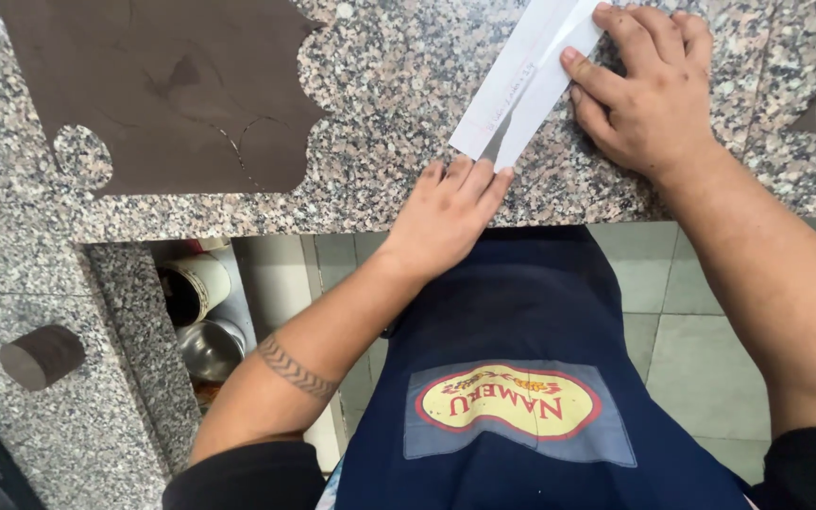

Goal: Handling and arranging chocolate decoration pieces on a granite counter using a spatula and hands.

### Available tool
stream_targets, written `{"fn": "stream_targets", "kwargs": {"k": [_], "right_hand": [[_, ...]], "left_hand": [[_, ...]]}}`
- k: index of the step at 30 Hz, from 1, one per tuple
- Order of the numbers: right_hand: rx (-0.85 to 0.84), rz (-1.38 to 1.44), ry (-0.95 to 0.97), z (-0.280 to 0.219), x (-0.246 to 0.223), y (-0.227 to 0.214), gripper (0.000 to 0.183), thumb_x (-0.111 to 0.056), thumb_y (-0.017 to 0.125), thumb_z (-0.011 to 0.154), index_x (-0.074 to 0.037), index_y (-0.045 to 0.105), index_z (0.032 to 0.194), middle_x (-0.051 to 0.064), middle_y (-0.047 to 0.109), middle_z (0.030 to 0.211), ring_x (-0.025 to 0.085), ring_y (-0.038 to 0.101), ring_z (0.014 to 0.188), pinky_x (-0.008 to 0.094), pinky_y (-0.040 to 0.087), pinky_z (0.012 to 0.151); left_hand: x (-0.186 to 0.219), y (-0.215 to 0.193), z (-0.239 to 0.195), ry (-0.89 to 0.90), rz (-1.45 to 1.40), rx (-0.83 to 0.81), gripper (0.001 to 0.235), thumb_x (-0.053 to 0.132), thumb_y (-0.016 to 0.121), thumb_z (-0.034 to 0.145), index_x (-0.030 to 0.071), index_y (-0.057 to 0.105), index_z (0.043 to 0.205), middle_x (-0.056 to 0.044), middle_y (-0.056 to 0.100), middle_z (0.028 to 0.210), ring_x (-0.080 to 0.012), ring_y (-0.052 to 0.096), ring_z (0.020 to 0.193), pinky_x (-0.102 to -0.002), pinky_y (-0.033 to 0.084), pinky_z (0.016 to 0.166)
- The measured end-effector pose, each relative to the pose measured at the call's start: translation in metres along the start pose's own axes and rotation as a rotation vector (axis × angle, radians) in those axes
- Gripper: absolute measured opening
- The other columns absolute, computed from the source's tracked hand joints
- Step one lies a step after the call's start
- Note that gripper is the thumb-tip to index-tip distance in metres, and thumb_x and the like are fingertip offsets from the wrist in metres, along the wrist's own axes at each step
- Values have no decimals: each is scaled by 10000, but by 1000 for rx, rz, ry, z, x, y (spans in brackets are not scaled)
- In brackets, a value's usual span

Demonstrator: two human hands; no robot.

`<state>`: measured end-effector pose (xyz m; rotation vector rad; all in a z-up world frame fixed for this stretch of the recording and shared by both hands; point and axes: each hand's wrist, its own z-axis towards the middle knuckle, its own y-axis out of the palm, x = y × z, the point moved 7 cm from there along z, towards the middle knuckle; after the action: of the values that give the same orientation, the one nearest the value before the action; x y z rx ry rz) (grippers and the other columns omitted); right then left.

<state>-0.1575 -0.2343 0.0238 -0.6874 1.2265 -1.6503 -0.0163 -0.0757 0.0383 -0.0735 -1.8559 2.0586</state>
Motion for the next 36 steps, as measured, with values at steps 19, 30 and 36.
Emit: {"fn": "stream_targets", "kwargs": {"k": [19, 30, 36], "right_hand": [[-32, 12, 40, -8, 4, 12, 308, -230, 734, 1043, -194, 706, 1347, 120, 542, 1479, 318, 493, 1418, 521, 325, 1184], [-57, -77, -29, 6, -18, 1, 506, -92, 720, 947, -152, 657, 1445, 156, 568, 1512, 330, 503, 1408, 532, 342, 1168], [-4, -10, -14, -2, -17, -14, 370, -25, 707, 959, -148, 656, 1304, 109, 590, 1468, 325, 531, 1407, 543, 349, 1182]], "left_hand": [[-15, 20, -137, -980, -849, -183, 573, 365, 758, 845, 49, 617, 1302, -128, 715, 871, -313, 714, 803, -409, 550, 732], [-15, 9, -124, -789, -687, -102, 413, 334, 755, 889, 89, 642, 1201, -131, 746, 951, -341, 720, 854, -433, 550, 711], [-3, 0, -120, -602, -338, -60, 298, 283, 720, 953, 121, 624, 1184, -97, 634, 873, -323, 681, 780, -463, 546, 688]]}}
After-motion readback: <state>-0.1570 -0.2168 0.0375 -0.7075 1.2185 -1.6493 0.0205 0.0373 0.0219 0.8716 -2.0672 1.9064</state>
